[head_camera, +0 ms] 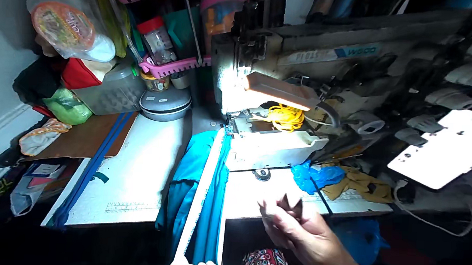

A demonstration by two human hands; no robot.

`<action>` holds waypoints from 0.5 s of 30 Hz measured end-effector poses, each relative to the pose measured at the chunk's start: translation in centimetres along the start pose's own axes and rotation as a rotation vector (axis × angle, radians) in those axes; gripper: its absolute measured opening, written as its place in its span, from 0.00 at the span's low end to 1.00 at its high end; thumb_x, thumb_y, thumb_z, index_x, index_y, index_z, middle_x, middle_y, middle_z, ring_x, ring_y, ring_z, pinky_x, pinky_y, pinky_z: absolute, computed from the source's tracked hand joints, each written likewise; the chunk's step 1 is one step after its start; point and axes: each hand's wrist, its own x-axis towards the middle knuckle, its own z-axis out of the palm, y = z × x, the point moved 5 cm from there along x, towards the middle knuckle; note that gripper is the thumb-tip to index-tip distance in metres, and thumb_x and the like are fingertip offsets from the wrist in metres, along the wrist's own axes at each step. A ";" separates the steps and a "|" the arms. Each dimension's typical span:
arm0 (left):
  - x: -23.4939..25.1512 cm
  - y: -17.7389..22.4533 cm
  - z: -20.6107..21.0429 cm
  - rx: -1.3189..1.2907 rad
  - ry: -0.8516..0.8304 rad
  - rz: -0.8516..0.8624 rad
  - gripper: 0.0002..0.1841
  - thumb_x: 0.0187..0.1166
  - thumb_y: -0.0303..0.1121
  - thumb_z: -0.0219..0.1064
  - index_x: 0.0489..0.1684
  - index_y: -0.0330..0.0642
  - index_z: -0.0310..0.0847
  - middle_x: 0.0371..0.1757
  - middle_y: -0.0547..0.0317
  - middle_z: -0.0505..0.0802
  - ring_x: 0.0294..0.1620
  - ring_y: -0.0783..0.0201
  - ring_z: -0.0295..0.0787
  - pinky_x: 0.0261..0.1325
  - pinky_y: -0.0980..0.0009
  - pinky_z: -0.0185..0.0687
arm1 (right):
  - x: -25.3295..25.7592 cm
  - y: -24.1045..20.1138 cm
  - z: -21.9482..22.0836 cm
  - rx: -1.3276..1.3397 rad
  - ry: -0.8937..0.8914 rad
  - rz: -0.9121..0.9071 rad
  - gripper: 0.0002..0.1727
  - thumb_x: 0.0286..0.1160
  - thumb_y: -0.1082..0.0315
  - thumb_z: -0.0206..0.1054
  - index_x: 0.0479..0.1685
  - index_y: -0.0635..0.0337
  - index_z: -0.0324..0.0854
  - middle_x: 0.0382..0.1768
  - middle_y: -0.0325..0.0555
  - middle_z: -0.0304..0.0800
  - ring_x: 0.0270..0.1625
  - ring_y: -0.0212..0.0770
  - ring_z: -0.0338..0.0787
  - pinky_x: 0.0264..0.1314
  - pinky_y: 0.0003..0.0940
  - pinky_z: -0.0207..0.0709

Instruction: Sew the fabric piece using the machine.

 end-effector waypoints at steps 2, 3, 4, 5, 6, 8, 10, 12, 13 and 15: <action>0.3 -0.2 0.2 0.035 0.029 0.003 0.08 0.80 0.25 0.62 0.39 0.32 0.89 0.28 0.47 0.91 0.22 0.54 0.84 0.27 0.64 0.77 | 0.0 -0.7 -0.2 0.037 -0.033 0.010 0.08 0.90 0.56 0.58 0.42 0.42 0.80 0.27 0.20 0.79 0.27 0.12 0.76 0.28 0.10 0.71; 0.5 -0.1 0.4 0.040 0.035 0.004 0.08 0.80 0.25 0.62 0.38 0.32 0.89 0.27 0.48 0.91 0.21 0.54 0.84 0.27 0.64 0.77 | 0.1 -0.7 -0.2 -0.052 0.045 0.056 0.10 0.90 0.57 0.58 0.39 0.44 0.80 0.26 0.20 0.80 0.24 0.12 0.75 0.25 0.10 0.70; 0.7 -0.1 0.5 0.034 0.036 0.007 0.08 0.80 0.25 0.63 0.39 0.32 0.90 0.28 0.48 0.91 0.22 0.54 0.84 0.27 0.64 0.77 | 0.4 -0.5 -0.1 -0.174 0.132 0.133 0.10 0.88 0.59 0.58 0.37 0.46 0.79 0.24 0.20 0.79 0.21 0.12 0.72 0.21 0.10 0.67; 0.9 0.0 0.6 0.025 0.039 0.011 0.09 0.80 0.25 0.63 0.39 0.32 0.90 0.27 0.48 0.91 0.22 0.54 0.84 0.27 0.65 0.77 | 0.9 -0.1 0.1 -0.268 0.192 0.224 0.08 0.85 0.61 0.61 0.39 0.50 0.82 0.24 0.22 0.82 0.18 0.14 0.71 0.18 0.11 0.65; 1.1 0.0 0.9 0.019 0.042 0.014 0.09 0.80 0.26 0.64 0.38 0.32 0.90 0.27 0.49 0.90 0.22 0.55 0.85 0.27 0.65 0.78 | 1.6 0.5 0.3 -0.320 0.203 0.327 0.08 0.82 0.61 0.64 0.42 0.53 0.85 0.25 0.25 0.84 0.17 0.16 0.72 0.18 0.13 0.66; 1.6 -0.2 1.4 -0.016 0.049 -0.007 0.09 0.82 0.28 0.64 0.36 0.34 0.89 0.24 0.50 0.88 0.21 0.55 0.83 0.25 0.65 0.76 | 2.4 2.3 0.9 -0.210 0.155 0.459 0.07 0.81 0.60 0.66 0.46 0.50 0.83 0.21 0.26 0.79 0.14 0.19 0.69 0.16 0.15 0.65; 2.2 -1.0 2.1 -0.111 0.076 -0.078 0.11 0.84 0.31 0.63 0.35 0.34 0.88 0.23 0.50 0.87 0.22 0.55 0.85 0.26 0.64 0.80 | 2.8 4.2 1.3 0.000 0.178 0.518 0.07 0.82 0.59 0.66 0.37 0.49 0.81 0.13 0.26 0.71 0.11 0.20 0.66 0.14 0.15 0.62; 2.8 -2.9 2.5 -0.237 0.160 -0.188 0.13 0.86 0.32 0.62 0.39 0.32 0.90 0.31 0.47 0.92 0.31 0.56 0.92 0.34 0.64 0.88 | 3.1 5.2 1.2 0.089 0.238 0.513 0.10 0.83 0.61 0.64 0.32 0.51 0.80 0.11 0.26 0.69 0.11 0.20 0.66 0.14 0.15 0.62; 3.4 -4.1 2.6 -0.290 0.225 -0.240 0.13 0.87 0.33 0.61 0.44 0.33 0.89 0.39 0.47 0.94 0.38 0.59 0.94 0.41 0.67 0.90 | 3.2 5.3 1.1 0.106 0.262 0.485 0.09 0.84 0.63 0.64 0.33 0.52 0.82 0.12 0.27 0.71 0.11 0.20 0.66 0.14 0.15 0.62; 5.1 -6.5 3.0 -0.341 0.350 -0.331 0.15 0.87 0.39 0.60 0.56 0.39 0.88 0.53 0.52 0.94 0.50 0.68 0.93 0.51 0.74 0.88 | 3.3 5.4 1.0 0.071 0.277 0.455 0.09 0.83 0.63 0.64 0.36 0.54 0.86 0.15 0.27 0.75 0.12 0.19 0.67 0.14 0.14 0.61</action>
